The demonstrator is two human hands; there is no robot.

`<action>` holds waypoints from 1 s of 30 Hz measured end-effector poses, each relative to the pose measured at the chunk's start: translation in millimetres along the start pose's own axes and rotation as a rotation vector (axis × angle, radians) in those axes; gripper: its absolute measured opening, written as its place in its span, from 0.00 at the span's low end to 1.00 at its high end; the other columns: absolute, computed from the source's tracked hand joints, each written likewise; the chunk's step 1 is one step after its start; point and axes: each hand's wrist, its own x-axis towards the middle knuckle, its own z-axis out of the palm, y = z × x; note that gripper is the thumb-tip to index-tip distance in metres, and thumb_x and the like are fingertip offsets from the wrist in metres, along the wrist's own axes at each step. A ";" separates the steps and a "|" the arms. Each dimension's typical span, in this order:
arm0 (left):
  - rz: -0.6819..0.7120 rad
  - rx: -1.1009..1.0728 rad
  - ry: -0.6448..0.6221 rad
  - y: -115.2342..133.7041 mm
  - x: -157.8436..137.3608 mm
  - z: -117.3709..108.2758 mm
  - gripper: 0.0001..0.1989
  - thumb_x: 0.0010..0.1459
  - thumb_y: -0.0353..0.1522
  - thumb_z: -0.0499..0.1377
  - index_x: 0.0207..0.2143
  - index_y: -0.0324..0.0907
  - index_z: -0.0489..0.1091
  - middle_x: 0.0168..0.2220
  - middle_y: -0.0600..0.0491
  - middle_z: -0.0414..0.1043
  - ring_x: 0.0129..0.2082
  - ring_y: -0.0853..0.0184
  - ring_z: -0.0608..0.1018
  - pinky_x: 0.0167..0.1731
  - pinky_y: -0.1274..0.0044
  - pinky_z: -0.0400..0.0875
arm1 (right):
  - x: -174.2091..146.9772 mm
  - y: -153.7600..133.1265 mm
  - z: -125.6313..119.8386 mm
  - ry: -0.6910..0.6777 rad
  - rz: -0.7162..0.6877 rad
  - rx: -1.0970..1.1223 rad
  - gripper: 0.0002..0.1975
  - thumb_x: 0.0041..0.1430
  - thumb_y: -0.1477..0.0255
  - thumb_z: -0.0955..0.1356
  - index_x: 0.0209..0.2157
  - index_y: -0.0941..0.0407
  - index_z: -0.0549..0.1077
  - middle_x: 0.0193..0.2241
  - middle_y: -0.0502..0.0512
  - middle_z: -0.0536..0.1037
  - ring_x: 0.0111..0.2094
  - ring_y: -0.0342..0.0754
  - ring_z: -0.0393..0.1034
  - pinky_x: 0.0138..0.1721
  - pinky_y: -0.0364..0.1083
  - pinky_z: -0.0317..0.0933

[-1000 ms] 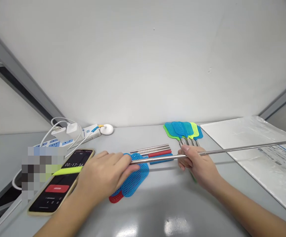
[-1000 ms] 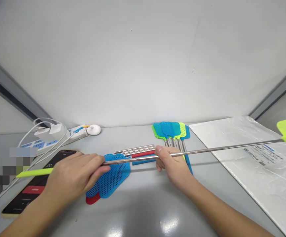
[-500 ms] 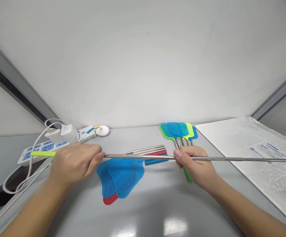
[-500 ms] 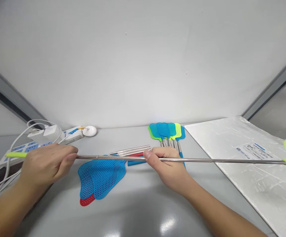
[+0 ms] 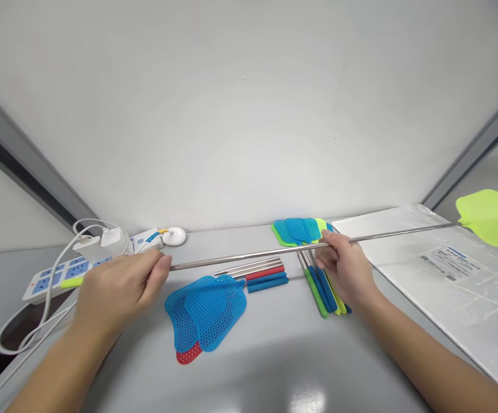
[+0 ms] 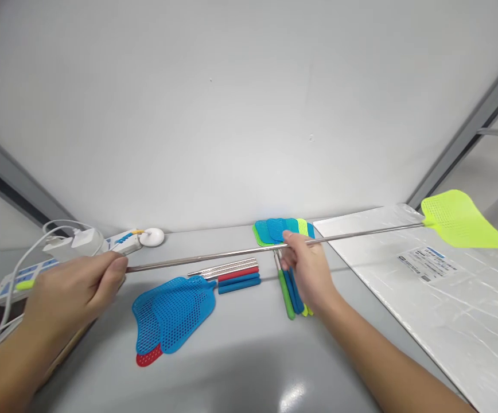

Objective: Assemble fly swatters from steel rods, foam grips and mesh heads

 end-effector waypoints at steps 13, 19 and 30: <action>0.223 -0.215 -0.027 68.5 -5.5 -5.7 0.15 0.66 0.42 0.50 0.42 0.40 0.68 0.27 0.54 0.74 0.25 0.67 0.75 0.25 0.75 0.60 | -17.7 13.8 10.5 -0.131 0.022 -0.118 0.27 0.64 0.59 0.64 0.14 0.54 0.55 0.16 0.45 0.53 0.20 0.42 0.55 0.26 0.45 0.55; 0.091 -0.135 -0.063 34.6 -0.6 1.8 0.24 0.66 0.49 0.47 0.28 0.42 0.68 0.21 0.55 0.69 0.23 0.66 0.73 0.25 0.75 0.58 | -9.8 -1.2 2.9 -0.010 -0.043 -0.069 0.26 0.64 0.62 0.64 0.14 0.53 0.54 0.16 0.45 0.50 0.20 0.43 0.52 0.25 0.46 0.54; 0.187 -0.115 -0.056 49.7 -2.5 0.4 0.27 0.70 0.46 0.40 0.22 0.42 0.62 0.16 0.58 0.64 0.15 0.70 0.68 0.19 0.76 0.51 | -10.1 4.5 2.2 -0.047 -0.119 -0.106 0.25 0.67 0.64 0.60 0.16 0.53 0.51 0.15 0.45 0.51 0.20 0.44 0.54 0.25 0.45 0.56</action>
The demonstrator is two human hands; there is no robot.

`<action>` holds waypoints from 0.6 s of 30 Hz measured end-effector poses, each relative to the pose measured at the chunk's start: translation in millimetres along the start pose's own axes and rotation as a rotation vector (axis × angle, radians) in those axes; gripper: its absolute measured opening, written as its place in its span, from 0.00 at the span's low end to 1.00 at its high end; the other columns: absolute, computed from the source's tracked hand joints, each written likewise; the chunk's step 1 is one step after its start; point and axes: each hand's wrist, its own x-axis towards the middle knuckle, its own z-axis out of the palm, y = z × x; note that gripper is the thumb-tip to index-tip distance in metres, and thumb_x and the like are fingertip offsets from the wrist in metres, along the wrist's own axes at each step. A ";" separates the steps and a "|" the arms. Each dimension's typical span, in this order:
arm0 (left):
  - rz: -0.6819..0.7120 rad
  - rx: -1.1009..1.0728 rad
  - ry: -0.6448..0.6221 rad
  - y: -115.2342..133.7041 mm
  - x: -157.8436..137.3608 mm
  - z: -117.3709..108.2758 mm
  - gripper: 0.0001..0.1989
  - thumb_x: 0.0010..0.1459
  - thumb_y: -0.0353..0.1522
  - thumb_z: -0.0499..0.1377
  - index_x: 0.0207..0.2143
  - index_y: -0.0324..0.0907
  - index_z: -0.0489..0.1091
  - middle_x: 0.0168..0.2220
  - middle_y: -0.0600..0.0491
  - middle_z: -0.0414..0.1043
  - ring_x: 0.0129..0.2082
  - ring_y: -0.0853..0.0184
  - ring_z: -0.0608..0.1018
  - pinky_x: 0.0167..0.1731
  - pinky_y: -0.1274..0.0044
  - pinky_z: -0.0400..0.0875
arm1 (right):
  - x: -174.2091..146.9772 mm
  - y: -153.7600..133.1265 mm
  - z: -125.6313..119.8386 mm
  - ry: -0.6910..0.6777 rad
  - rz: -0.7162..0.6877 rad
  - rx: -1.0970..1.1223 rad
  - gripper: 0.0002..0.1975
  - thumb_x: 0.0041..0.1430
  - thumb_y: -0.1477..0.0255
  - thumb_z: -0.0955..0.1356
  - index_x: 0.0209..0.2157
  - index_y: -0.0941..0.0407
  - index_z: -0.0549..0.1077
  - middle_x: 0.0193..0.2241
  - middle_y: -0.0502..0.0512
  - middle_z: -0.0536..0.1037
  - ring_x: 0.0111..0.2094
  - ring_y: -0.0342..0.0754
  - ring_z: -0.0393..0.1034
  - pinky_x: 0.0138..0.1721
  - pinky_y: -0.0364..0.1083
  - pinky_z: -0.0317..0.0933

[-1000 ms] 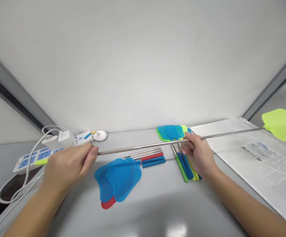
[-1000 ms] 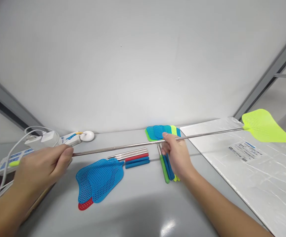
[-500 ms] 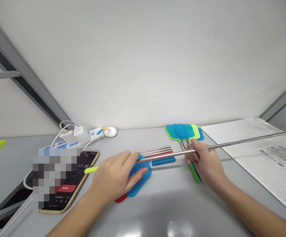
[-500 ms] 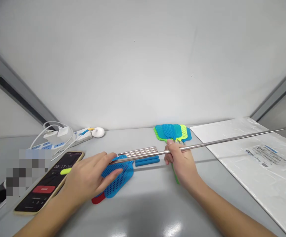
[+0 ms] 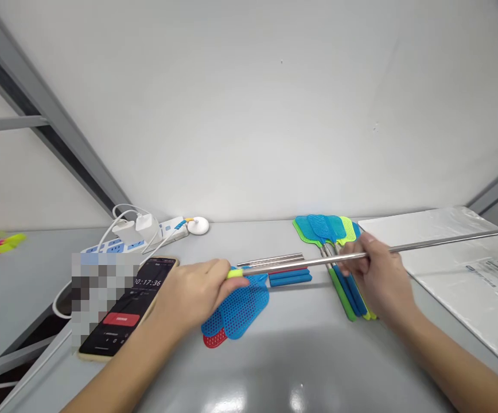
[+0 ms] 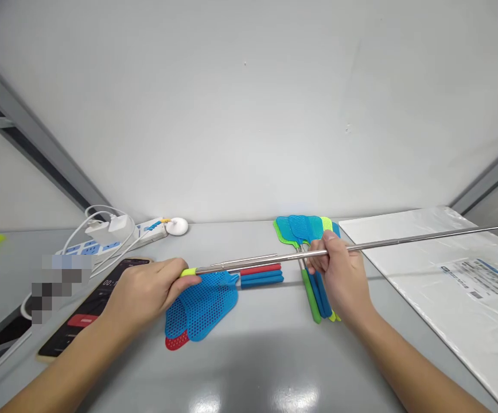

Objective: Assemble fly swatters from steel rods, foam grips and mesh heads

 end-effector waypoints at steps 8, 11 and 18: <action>0.046 -0.170 0.091 45.8 -0.9 -1.4 0.25 0.69 0.45 0.45 0.22 0.42 0.60 0.17 0.59 0.64 0.14 0.72 0.66 0.18 0.75 0.50 | -41.4 14.9 23.9 -0.312 0.086 -0.260 0.26 0.67 0.59 0.59 0.16 0.54 0.56 0.17 0.48 0.60 0.23 0.44 0.58 0.26 0.46 0.50; 0.049 -0.164 0.110 42.7 0.7 -5.2 0.24 0.68 0.44 0.48 0.22 0.42 0.61 0.17 0.59 0.63 0.15 0.72 0.66 0.19 0.76 0.50 | -39.7 12.6 23.9 -0.356 0.100 -0.297 0.27 0.68 0.58 0.58 0.16 0.54 0.56 0.17 0.48 0.60 0.23 0.44 0.57 0.27 0.46 0.49; 0.026 -0.112 0.081 5.2 2.5 -12.5 0.24 0.67 0.44 0.49 0.20 0.42 0.61 0.16 0.59 0.60 0.15 0.72 0.64 0.20 0.76 0.51 | -21.9 15.0 6.3 -0.333 0.050 -0.316 0.25 0.65 0.57 0.62 0.17 0.55 0.62 0.17 0.47 0.59 0.22 0.44 0.55 0.25 0.46 0.47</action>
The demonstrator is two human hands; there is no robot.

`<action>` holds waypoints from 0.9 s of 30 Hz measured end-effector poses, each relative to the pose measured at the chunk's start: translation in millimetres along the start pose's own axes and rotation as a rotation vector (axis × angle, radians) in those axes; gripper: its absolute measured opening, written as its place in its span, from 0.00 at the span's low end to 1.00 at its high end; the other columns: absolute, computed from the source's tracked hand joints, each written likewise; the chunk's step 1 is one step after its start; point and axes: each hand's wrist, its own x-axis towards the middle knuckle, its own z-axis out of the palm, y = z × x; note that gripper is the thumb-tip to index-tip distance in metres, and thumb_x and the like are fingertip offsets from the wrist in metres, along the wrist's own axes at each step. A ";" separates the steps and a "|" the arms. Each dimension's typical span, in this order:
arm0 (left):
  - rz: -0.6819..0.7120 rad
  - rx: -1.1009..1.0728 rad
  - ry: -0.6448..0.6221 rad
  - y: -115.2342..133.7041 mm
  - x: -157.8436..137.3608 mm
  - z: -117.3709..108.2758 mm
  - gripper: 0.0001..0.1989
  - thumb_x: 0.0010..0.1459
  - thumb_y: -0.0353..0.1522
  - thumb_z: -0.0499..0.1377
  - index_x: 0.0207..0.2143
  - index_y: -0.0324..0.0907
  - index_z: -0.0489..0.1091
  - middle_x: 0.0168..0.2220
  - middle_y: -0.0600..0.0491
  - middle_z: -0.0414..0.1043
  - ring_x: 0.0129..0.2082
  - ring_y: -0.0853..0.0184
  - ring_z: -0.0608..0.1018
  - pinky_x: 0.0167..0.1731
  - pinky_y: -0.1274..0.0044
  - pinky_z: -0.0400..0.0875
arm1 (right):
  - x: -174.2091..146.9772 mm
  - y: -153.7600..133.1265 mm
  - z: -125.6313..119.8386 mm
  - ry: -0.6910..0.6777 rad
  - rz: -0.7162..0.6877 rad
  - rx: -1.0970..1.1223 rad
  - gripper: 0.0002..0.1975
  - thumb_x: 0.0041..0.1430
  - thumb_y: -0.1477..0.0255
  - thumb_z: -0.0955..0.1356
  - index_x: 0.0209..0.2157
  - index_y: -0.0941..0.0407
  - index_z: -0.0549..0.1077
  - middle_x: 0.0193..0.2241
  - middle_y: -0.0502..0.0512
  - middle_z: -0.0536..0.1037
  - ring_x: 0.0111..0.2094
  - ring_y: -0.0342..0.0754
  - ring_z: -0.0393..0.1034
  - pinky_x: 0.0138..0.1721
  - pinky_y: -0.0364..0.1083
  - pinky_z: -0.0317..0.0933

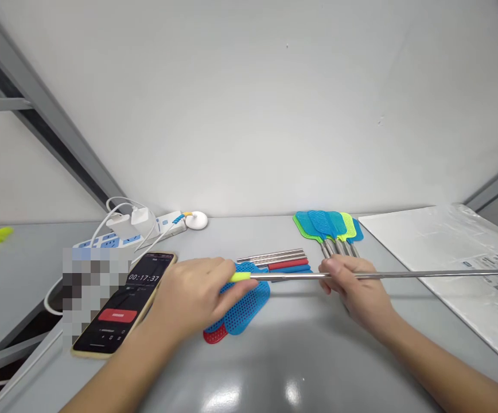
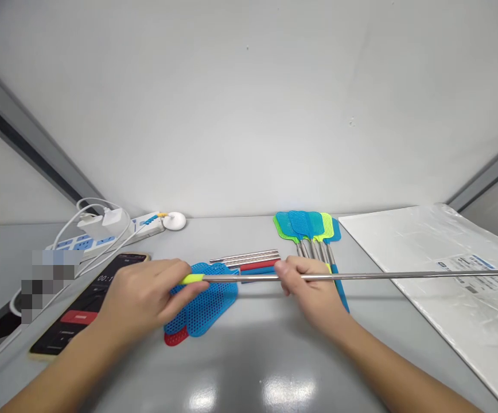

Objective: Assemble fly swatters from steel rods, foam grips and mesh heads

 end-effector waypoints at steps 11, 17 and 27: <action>-0.085 0.004 -0.011 -32.1 -6.5 0.1 0.28 0.66 0.48 0.47 0.18 0.42 0.62 0.14 0.58 0.56 0.15 0.72 0.62 0.19 0.76 0.49 | 4.9 -11.9 -20.2 -0.213 -0.074 0.028 0.20 0.65 0.61 0.65 0.21 0.54 0.63 0.19 0.48 0.62 0.24 0.44 0.55 0.27 0.47 0.47; -0.090 0.018 -0.001 -26.1 -8.3 3.0 0.32 0.64 0.54 0.43 0.18 0.42 0.61 0.13 0.59 0.57 0.14 0.73 0.63 0.19 0.77 0.50 | 0.2 -19.0 -15.3 -0.212 -0.084 -0.055 0.20 0.65 0.62 0.64 0.20 0.54 0.61 0.20 0.48 0.61 0.24 0.44 0.53 0.26 0.46 0.45; -0.090 -0.060 0.027 19.6 -5.9 8.1 0.28 0.64 0.51 0.50 0.19 0.42 0.62 0.14 0.59 0.60 0.15 0.73 0.65 0.19 0.76 0.49 | -3.8 -22.7 -2.0 -0.195 -0.042 0.005 0.22 0.65 0.60 0.64 0.20 0.54 0.57 0.20 0.48 0.61 0.24 0.44 0.56 0.25 0.46 0.46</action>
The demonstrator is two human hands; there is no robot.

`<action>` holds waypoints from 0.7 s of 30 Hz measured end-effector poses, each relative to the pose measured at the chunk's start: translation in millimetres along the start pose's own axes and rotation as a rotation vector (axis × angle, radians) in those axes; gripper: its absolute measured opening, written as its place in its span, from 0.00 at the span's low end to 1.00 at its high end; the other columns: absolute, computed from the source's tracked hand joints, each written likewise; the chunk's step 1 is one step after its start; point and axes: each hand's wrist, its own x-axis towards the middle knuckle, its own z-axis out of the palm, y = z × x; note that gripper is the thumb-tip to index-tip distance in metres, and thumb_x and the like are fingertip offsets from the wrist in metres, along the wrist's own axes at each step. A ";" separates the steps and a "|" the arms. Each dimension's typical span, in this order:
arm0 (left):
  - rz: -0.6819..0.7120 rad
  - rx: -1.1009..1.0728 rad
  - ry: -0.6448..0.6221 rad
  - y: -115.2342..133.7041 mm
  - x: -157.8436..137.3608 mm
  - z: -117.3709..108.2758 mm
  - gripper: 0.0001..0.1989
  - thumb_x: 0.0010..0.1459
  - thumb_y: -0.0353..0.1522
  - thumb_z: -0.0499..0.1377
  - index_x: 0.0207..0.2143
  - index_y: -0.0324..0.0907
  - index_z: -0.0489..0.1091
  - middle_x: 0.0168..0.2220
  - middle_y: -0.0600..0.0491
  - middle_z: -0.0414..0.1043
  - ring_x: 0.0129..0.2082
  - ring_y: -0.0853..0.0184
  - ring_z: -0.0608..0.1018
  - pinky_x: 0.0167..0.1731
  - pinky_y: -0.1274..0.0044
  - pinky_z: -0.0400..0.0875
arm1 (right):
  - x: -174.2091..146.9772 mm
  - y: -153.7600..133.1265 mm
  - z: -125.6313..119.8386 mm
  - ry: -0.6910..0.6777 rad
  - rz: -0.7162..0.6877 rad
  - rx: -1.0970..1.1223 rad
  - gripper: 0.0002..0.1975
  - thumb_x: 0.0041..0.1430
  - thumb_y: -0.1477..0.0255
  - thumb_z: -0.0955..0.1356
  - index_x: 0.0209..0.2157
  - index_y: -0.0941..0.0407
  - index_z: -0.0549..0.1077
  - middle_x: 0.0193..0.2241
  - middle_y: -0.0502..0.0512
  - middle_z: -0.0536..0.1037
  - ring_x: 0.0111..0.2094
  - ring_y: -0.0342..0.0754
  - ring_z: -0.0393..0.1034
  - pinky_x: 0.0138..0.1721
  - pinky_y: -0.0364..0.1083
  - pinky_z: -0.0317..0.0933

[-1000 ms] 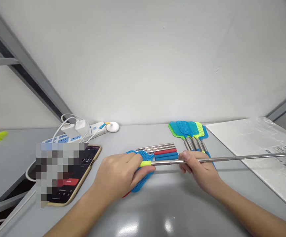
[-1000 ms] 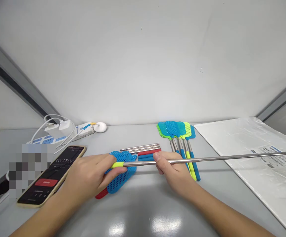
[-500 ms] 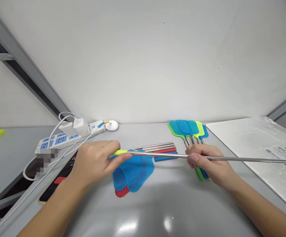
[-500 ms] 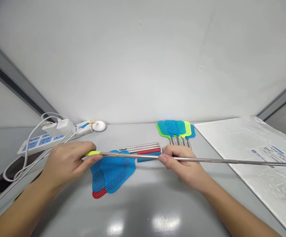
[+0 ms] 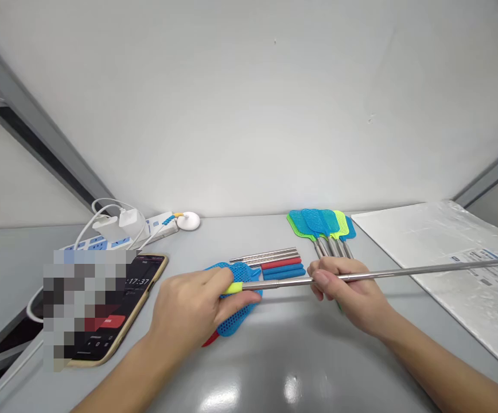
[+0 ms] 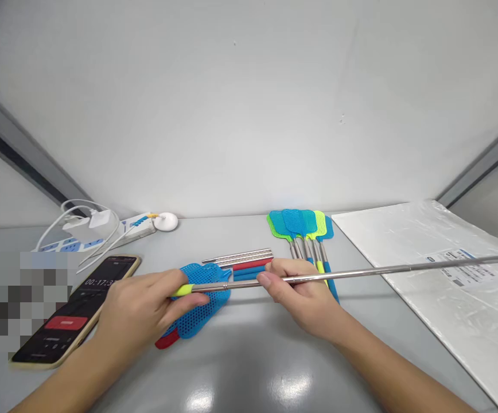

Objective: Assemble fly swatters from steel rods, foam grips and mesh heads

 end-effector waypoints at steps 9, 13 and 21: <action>-0.101 0.034 -0.070 -6.8 2.8 0.8 0.27 0.66 0.49 0.48 0.19 0.42 0.61 0.15 0.59 0.60 0.15 0.73 0.64 0.20 0.77 0.49 | 12.9 5.1 -2.9 0.332 -0.090 0.256 0.18 0.61 0.51 0.65 0.34 0.52 0.70 0.27 0.49 0.67 0.30 0.46 0.65 0.34 0.47 0.60; -0.176 0.147 -0.052 -25.0 3.4 -3.9 0.28 0.64 0.50 0.50 0.18 0.42 0.58 0.14 0.58 0.58 0.16 0.72 0.63 0.20 0.76 0.48 | 13.1 -3.4 -19.9 0.382 0.085 0.115 0.24 0.65 0.52 0.60 0.23 0.53 0.63 0.20 0.48 0.60 0.23 0.44 0.59 0.25 0.45 0.56; -0.051 0.238 -0.001 -61.1 1.4 -8.0 0.26 0.61 0.50 0.55 0.17 0.43 0.59 0.15 0.57 0.56 0.18 0.69 0.63 0.21 0.75 0.46 | 5.2 -8.7 -30.4 0.409 -0.532 -0.943 0.09 0.60 0.63 0.69 0.37 0.53 0.72 0.35 0.58 0.75 0.37 0.53 0.69 0.39 0.52 0.61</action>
